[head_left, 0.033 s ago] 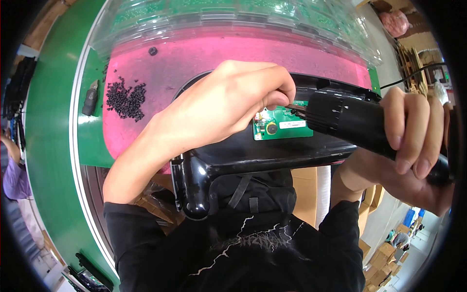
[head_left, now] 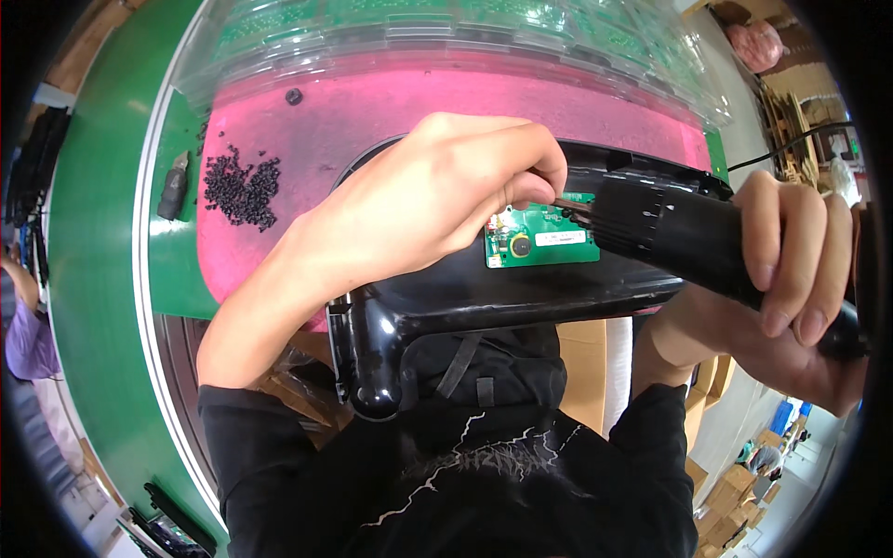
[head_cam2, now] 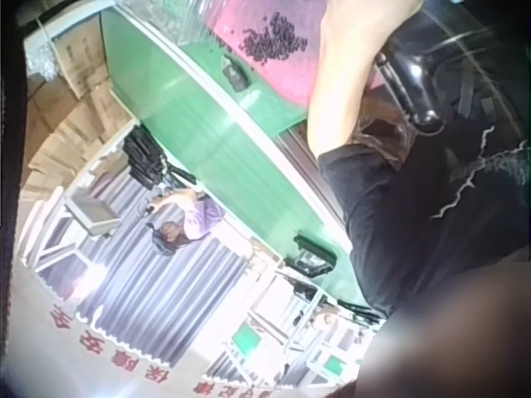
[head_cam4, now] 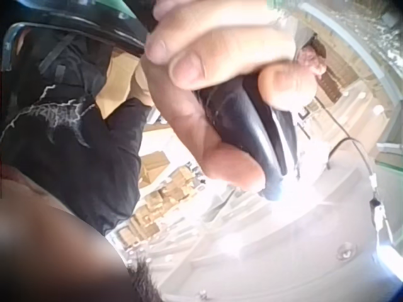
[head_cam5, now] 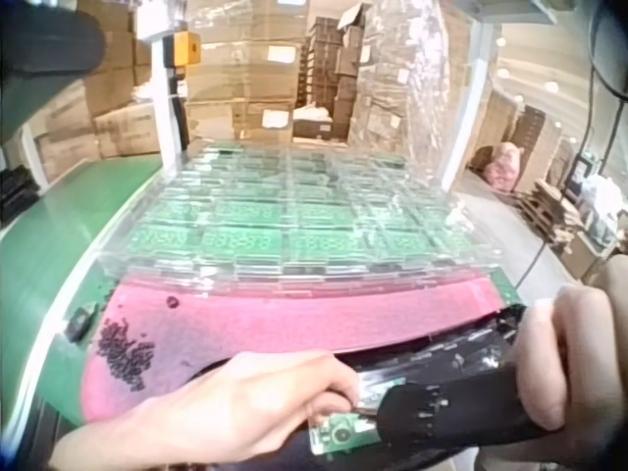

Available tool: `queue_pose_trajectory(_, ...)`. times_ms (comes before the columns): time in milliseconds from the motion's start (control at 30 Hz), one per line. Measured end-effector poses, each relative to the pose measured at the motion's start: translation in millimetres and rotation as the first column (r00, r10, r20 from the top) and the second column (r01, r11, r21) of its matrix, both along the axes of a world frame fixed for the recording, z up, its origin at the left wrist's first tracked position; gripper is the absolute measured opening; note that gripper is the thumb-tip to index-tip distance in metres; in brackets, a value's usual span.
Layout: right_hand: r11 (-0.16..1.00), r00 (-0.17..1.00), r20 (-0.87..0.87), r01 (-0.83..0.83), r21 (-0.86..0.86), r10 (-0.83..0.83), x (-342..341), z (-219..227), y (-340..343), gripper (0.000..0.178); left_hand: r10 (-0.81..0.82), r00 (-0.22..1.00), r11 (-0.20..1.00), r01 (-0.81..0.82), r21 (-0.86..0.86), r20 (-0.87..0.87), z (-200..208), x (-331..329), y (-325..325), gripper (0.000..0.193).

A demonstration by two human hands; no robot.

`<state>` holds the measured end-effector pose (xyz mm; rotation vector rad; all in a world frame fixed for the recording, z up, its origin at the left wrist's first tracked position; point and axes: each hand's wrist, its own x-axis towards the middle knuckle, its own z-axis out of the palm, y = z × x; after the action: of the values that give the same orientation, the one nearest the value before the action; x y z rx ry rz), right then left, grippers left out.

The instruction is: Install a printed circuit board into a plastic device housing using an electric screwdriver.

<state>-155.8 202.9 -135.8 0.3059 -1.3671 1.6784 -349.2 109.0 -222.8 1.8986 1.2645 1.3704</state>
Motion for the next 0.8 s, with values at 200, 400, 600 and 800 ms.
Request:
queue_pose_trajectory(200,1.0,1.0,0.016,0.019,0.02,-0.019,9.9,3.5,1.0,0.022,-0.009,1.0,1.0,0.008,0.011,0.024,2.2,3.6,-4.4,0.015)
queue_pose_trajectory(400,0.997,0.995,0.095,-0.016,0.079,0.009,14.1,6.4,6.3,0.03,0.046,0.998,0.996,-0.042,0.082,-0.049,4.9,7.8,-3.0,0.016)
queue_pose_trajectory(600,0.993,0.988,0.152,-0.047,0.105,0.03,0.2,-5.6,11.7,0.052,0.204,0.979,0.974,-0.205,0.099,0.028,6.2,7.5,0.4,0.006)
queue_pose_trajectory(800,0.999,0.924,0.38,0.046,-0.009,-0.039,-19.7,-20.9,-5.7,0.057,0.347,0.937,0.938,-0.346,-0.039,0.041,11.4,3.5,-6.8,0.01)
